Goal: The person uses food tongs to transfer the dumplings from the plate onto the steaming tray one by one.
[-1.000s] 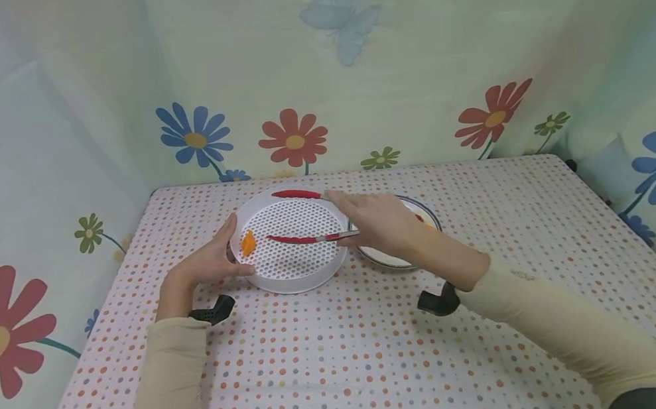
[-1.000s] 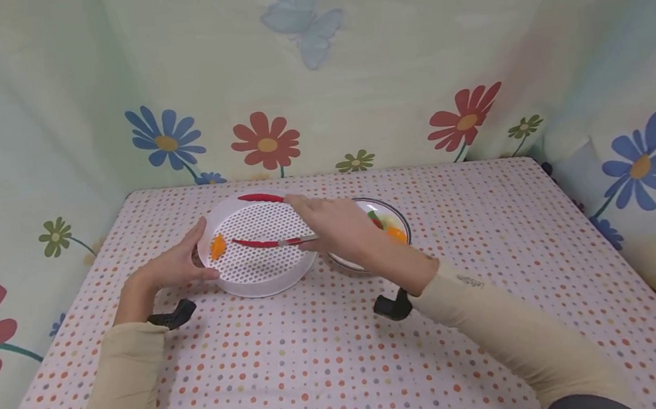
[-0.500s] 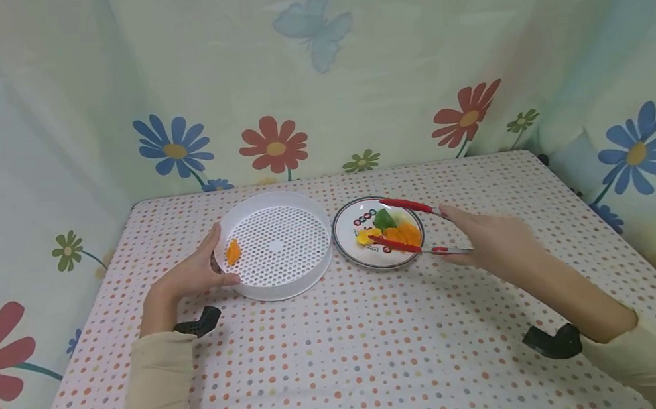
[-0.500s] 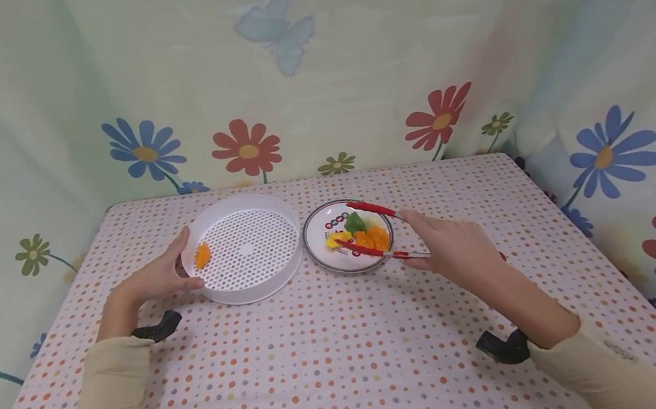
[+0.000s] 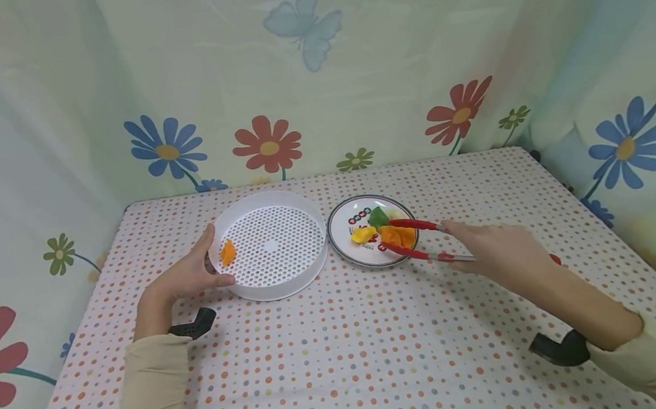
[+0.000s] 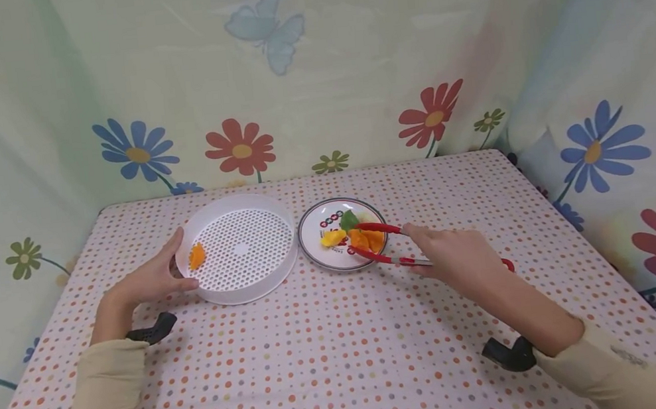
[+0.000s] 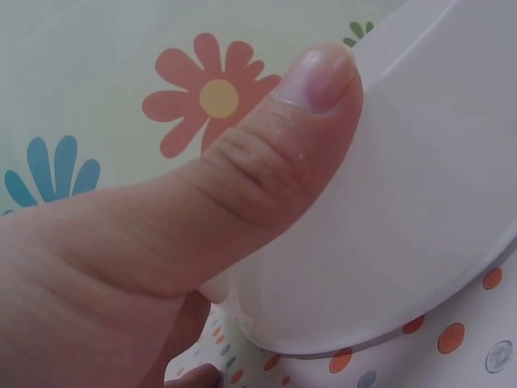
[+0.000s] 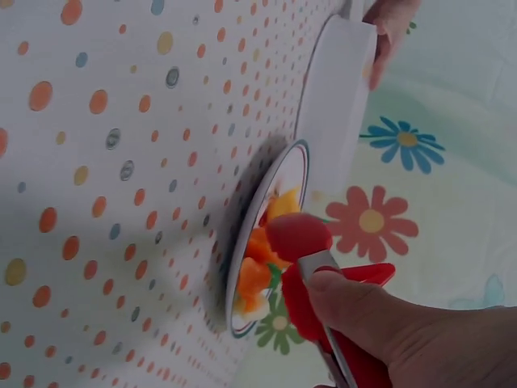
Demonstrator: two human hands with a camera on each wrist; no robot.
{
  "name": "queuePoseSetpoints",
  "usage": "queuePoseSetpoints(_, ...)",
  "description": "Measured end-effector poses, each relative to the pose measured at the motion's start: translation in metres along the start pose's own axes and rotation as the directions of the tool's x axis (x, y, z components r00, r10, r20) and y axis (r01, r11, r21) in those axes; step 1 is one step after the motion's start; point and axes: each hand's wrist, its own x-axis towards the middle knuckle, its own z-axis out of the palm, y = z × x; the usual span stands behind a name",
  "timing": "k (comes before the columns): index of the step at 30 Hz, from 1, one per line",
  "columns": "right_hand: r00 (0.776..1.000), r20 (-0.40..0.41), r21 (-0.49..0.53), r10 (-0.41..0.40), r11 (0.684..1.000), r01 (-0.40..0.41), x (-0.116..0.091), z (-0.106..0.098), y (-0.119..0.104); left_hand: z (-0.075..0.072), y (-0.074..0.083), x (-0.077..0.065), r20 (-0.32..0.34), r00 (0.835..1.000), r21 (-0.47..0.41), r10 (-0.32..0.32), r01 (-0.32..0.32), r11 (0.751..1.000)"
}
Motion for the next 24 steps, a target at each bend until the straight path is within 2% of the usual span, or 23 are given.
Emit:
queuePoseSetpoints(3, 1.000, 0.019, -0.013, -0.013, 1.000, 0.013, 0.003, -0.003, -0.004, 0.000, 0.000, 0.000, 0.001, 1.000, -0.007, -0.001, 0.001, 1.000)
queuePoseSetpoints(14, 0.997, 0.006, -0.105, -0.078, 0.991, 0.078, 0.015, -0.015, -0.019, -0.001, 0.000, 0.000, -0.003, 1.000, 0.005, -0.009, 0.009, 1.000)
queuePoseSetpoints(24, 0.994, -0.011, -0.113, -0.109, 0.988, 0.107, 0.011, -0.016, -0.019, -0.001, 0.001, 0.001, -0.003, 1.000, 0.010, -0.021, 0.021, 1.000)
